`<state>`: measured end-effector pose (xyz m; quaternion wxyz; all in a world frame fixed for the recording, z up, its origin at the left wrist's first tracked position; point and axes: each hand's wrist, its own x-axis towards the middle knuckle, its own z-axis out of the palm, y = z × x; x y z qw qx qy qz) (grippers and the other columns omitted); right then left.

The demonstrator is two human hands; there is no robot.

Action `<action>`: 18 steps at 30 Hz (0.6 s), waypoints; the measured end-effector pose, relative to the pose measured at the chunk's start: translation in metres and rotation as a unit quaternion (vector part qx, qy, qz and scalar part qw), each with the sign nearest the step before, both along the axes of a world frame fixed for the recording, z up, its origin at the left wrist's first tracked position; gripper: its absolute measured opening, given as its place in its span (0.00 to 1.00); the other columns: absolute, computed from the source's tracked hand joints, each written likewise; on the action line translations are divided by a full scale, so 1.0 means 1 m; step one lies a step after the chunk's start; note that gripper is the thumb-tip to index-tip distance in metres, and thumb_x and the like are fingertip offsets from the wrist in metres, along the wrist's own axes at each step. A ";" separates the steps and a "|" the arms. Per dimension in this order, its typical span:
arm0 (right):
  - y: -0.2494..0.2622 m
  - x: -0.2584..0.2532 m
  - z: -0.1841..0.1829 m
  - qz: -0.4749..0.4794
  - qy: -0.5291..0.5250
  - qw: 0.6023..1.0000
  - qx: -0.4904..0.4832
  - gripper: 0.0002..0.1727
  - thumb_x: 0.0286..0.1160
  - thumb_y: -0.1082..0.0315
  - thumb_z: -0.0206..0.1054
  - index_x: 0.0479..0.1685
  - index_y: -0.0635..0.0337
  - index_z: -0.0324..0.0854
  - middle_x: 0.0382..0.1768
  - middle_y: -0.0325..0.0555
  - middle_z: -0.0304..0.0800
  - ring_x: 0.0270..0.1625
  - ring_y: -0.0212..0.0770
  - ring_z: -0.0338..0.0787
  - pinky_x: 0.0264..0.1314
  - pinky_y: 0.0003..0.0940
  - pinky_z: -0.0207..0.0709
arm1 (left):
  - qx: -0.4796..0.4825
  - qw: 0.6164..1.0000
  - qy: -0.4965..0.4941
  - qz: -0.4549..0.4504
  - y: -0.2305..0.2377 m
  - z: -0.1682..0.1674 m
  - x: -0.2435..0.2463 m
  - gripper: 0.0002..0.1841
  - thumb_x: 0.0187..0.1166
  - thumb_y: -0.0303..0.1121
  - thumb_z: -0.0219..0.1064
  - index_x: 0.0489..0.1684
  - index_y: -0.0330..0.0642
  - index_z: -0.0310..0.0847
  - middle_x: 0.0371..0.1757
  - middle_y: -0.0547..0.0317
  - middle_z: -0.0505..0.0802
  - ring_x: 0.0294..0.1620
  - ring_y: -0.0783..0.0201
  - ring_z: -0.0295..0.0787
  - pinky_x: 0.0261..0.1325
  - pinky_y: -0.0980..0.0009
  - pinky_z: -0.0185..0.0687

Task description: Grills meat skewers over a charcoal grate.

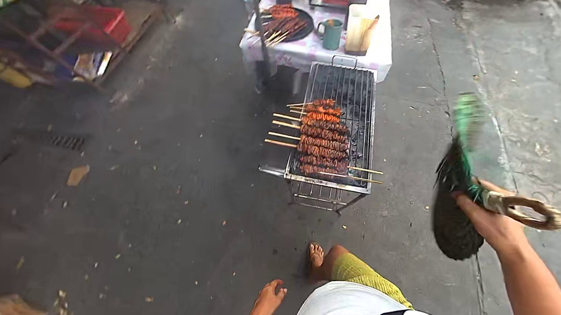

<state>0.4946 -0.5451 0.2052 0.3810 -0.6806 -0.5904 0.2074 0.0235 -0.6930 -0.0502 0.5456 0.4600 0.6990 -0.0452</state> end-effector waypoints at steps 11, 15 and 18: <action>0.038 0.043 -0.009 0.108 0.083 0.991 -0.003 0.24 0.65 0.68 0.72 0.62 0.71 0.81 0.54 0.48 0.90 0.56 0.24 0.87 0.65 0.24 0.81 | 0.165 0.976 -0.035 0.136 -0.038 0.034 0.100 0.21 0.86 0.36 0.65 0.72 0.34 0.82 0.72 0.37 0.87 0.74 0.45 0.84 0.81 0.49 0.75; 0.074 0.066 -0.014 0.070 0.025 0.996 0.044 0.27 0.75 0.67 0.69 0.70 0.77 0.78 0.66 0.68 0.86 0.69 0.46 0.87 0.78 0.40 0.75 | 0.213 0.942 -0.063 0.252 0.015 0.069 0.164 0.17 0.87 0.38 0.63 0.47 0.30 0.90 0.48 0.44 0.95 0.54 0.54 0.93 0.67 0.53 0.83; 0.095 0.098 0.000 0.186 0.060 0.980 -0.023 0.27 0.69 0.68 0.71 0.65 0.79 0.77 0.58 0.61 0.88 0.61 0.33 0.87 0.70 0.32 0.80 | 0.254 0.899 -0.128 0.334 0.073 0.092 0.223 0.14 0.86 0.30 0.63 0.51 0.24 0.88 0.49 0.39 0.96 0.53 0.52 0.95 0.67 0.54 0.86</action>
